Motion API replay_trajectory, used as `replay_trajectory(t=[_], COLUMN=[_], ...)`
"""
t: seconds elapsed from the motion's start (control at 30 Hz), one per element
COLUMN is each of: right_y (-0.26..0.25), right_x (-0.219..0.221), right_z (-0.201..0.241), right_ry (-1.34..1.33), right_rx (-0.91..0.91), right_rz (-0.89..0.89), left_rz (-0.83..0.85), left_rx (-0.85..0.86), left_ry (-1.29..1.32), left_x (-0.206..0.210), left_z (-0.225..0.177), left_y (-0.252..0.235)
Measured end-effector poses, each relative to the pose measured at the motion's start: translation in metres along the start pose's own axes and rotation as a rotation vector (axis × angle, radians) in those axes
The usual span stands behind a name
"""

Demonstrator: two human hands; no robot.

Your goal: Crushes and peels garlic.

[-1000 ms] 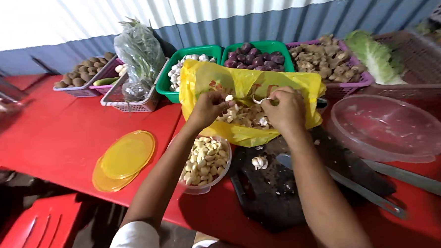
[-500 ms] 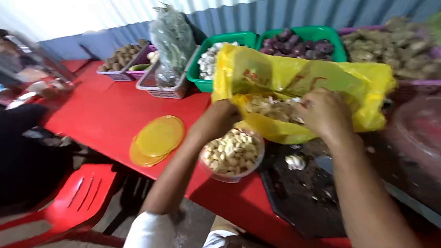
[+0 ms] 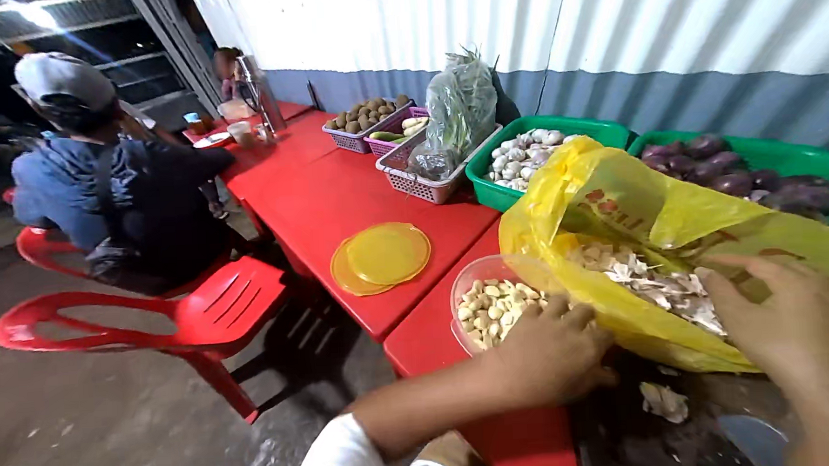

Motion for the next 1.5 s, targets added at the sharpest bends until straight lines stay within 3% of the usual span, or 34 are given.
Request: replay_trajectory(t=[0.1, 0.23, 0.3, 0.37, 0.47, 0.57, 0.63, 0.73, 0.8, 0.93, 1.1, 1.27, 1.5], right_y=[0.013, 0.068, 0.102, 0.126, 0.133, 0.123, 0.109, 0.072, 0.045, 0.019, -0.006, -0.011, 0.004], right_x=[-0.016, -0.005, 0.023, 0.047, 0.057, 0.052, 0.038, -0.007, -0.025, -0.033, -0.022, -0.007, -0.006], right_z=[0.025, 0.067, 0.055, 0.038, 0.035, 0.044, 0.044, 0.028, 0.001, -0.029, -0.035, -0.029, -0.048], right_ry=[-0.13, -0.08, 0.084, 0.179, 0.15, 0.051, -0.039, -0.253, -0.486, -0.863, -0.844, -0.822, -0.861], right_rx=[-0.12, -0.304, -0.269, -0.215, -0.23, -0.254, -0.198, -0.063, 0.071, 0.314, 0.41, 0.375, 0.352], right_rz=[0.003, 0.491, 0.715, 0.776, 0.684, 0.647, 0.609, 0.328, 0.156, -0.012, -0.082, -0.076, -0.123], left_rz=[0.031, -0.032, -0.045, 0.0, 0.115, -0.072, -0.109, -0.138, -0.267, -0.447, -0.412, -0.461, -0.501], left_rx=[-0.072, -0.083, -0.109, -0.183, -0.288, -0.021, 0.158, 0.277, 0.349, 0.361, 0.266, 0.11, 0.159], left_ry=[0.002, -0.005, -0.001, -0.009, -0.005, 0.085, 0.183, 0.357, 0.497, 0.634, 0.831, 0.964, 0.902], left_x=[0.029, 0.016, 0.005, -0.003, -0.018, -0.037, -0.037, -0.032, -0.035, -0.042, -0.036, -0.027, -0.015], left_z=[0.025, 0.052, 0.065, 0.075, 0.062, 0.008, -0.023, -0.047, -0.057, -0.058, -0.031, -0.013, -0.027], left_y=[0.044, 0.081, 0.092, 0.096, 0.09, 0.063, 0.034, -0.021, -0.053, -0.1, -0.13, -0.132, -0.133])
Point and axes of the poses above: each hand's wrist, its own y-axis away from the middle knuckle, its own x-axis out of the palm, z = x × y, the point moved 9 cm from there along -y, towards the middle knuckle, and after that the axes turned 11 degrees about y, right-handed, at the moved point
